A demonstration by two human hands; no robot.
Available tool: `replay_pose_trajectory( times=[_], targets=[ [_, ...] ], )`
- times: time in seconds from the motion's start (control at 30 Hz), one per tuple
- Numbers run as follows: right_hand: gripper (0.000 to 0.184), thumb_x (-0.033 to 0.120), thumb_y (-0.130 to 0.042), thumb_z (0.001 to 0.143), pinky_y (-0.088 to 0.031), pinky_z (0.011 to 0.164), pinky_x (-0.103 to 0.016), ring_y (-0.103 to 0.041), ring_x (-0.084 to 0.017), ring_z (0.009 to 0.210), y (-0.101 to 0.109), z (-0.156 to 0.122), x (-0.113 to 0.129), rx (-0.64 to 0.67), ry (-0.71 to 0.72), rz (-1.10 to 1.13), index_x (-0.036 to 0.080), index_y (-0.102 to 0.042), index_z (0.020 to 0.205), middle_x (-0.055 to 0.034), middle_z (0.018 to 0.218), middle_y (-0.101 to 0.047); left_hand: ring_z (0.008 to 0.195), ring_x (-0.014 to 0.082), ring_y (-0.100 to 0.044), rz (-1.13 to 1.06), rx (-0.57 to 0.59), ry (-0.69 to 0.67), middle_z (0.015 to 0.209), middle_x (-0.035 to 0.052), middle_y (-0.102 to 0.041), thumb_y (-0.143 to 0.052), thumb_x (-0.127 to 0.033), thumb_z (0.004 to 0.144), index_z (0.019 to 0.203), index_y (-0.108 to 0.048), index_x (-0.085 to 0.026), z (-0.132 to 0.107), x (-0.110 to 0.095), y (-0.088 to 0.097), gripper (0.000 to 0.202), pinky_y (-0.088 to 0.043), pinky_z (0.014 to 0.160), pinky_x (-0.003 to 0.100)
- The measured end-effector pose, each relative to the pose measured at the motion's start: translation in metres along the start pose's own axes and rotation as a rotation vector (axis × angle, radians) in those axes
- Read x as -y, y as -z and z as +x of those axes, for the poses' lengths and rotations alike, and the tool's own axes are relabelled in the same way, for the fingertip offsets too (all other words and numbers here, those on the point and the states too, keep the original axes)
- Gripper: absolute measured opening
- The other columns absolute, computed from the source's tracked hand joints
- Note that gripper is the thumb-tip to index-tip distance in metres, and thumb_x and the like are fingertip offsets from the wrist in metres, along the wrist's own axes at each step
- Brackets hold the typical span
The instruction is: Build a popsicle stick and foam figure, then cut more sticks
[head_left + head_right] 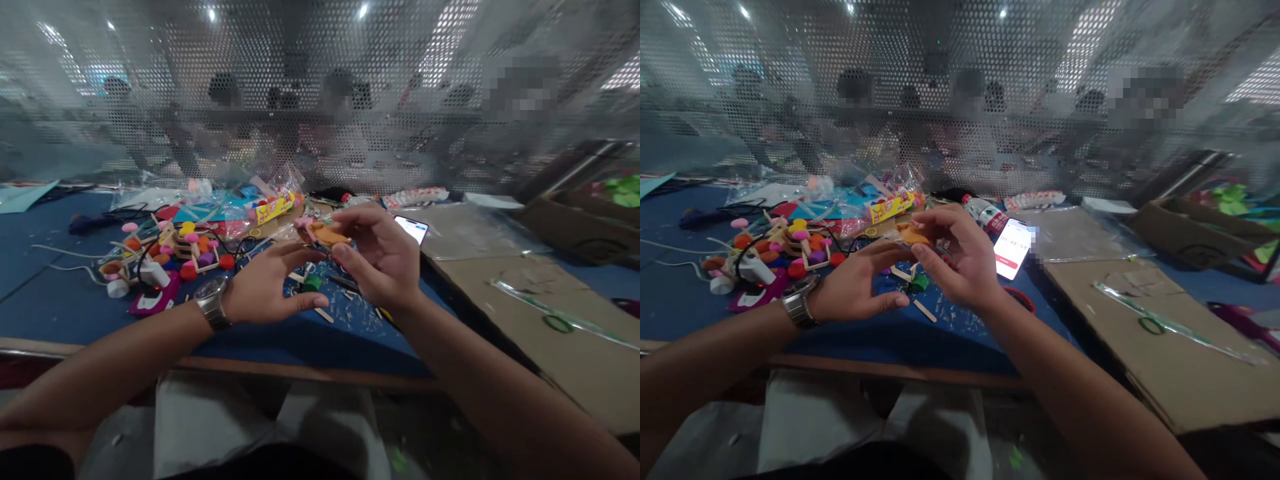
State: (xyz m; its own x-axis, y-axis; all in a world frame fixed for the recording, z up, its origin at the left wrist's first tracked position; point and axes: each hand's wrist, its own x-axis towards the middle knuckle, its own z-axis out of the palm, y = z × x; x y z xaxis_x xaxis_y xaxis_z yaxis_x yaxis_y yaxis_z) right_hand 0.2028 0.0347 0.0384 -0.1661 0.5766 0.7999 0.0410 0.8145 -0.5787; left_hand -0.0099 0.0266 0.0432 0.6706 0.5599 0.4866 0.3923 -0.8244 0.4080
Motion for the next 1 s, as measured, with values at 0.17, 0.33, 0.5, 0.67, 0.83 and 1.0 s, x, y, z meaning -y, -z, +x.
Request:
replay_pose_trajectory(
  times=[0.17,0.33,0.5,0.67,0.83,1.0],
  targets=[
    [0.045,0.028,-0.067,0.088,-0.054,0.088,-0.041,-0.061,-0.023,0.097,-0.002,-0.012,-0.021,-0.026,0.061,-0.039,0.027,-0.064,0.132,-0.0055,0.103,-0.061,0.100,0.0280,-0.069,0.010,-0.027,-0.048,0.104,0.0121,-0.074,-0.051,-0.074,0.094,0.111,-0.066,-0.016,0.008,0.005,-0.005,0.063,-0.055,0.092,0.042],
    [0.039,0.029,-0.064,0.090,-0.054,0.085,-0.044,-0.060,-0.024,0.093,0.001,-0.021,-0.024,0.167,0.134,-0.218,0.026,-0.070,0.128,-0.0061,0.099,-0.058,0.090,0.0260,-0.068,0.084,-0.063,-0.165,0.095,0.0109,-0.074,-0.052,-0.072,0.095,0.103,-0.065,-0.018,0.002,0.011,-0.017,0.056,-0.052,0.083,0.038],
    [0.026,0.028,-0.051,0.100,-0.054,0.090,-0.046,-0.065,-0.025,0.102,-0.003,-0.030,-0.026,0.251,0.158,-0.222,0.026,-0.068,0.120,-0.0097,0.107,-0.064,0.084,0.0239,-0.066,0.111,-0.061,-0.263,0.093,0.0106,-0.073,-0.049,-0.067,0.099,0.109,-0.064,-0.016,-0.007,0.015,-0.028,0.054,-0.048,0.073,0.036],
    [0.027,0.035,-0.047,0.105,-0.055,0.087,-0.042,-0.068,-0.025,0.098,-0.008,-0.046,-0.031,0.178,0.086,-0.187,0.028,-0.065,0.123,-0.0086,0.104,-0.070,0.082,0.0215,-0.065,0.049,-0.048,-0.215,0.086,0.0062,-0.073,-0.052,-0.064,0.099,0.106,-0.065,-0.018,-0.013,0.019,-0.032,0.048,-0.044,0.073,0.036],
    [0.024,0.039,-0.050,0.106,-0.053,0.076,-0.036,-0.066,-0.020,0.083,-0.011,-0.056,-0.032,0.022,0.013,-0.290,0.031,-0.067,0.120,-0.0040,0.098,-0.068,0.075,0.0188,-0.063,-0.048,-0.036,-0.161,0.078,0.0021,-0.072,-0.060,-0.057,0.097,0.101,-0.067,-0.019,-0.017,0.021,-0.037,0.039,-0.042,0.074,0.035],
    [0.025,0.047,-0.055,0.102,-0.051,0.078,-0.038,-0.065,-0.021,0.084,-0.008,-0.058,-0.036,-0.006,-0.071,-0.258,0.029,-0.069,0.112,-0.0063,0.097,-0.069,0.075,0.0183,-0.063,-0.066,-0.014,-0.120,0.075,0.0014,-0.071,-0.059,-0.059,0.097,0.098,-0.068,-0.021,-0.017,0.021,-0.039,0.039,-0.044,0.075,0.035]
  ],
)
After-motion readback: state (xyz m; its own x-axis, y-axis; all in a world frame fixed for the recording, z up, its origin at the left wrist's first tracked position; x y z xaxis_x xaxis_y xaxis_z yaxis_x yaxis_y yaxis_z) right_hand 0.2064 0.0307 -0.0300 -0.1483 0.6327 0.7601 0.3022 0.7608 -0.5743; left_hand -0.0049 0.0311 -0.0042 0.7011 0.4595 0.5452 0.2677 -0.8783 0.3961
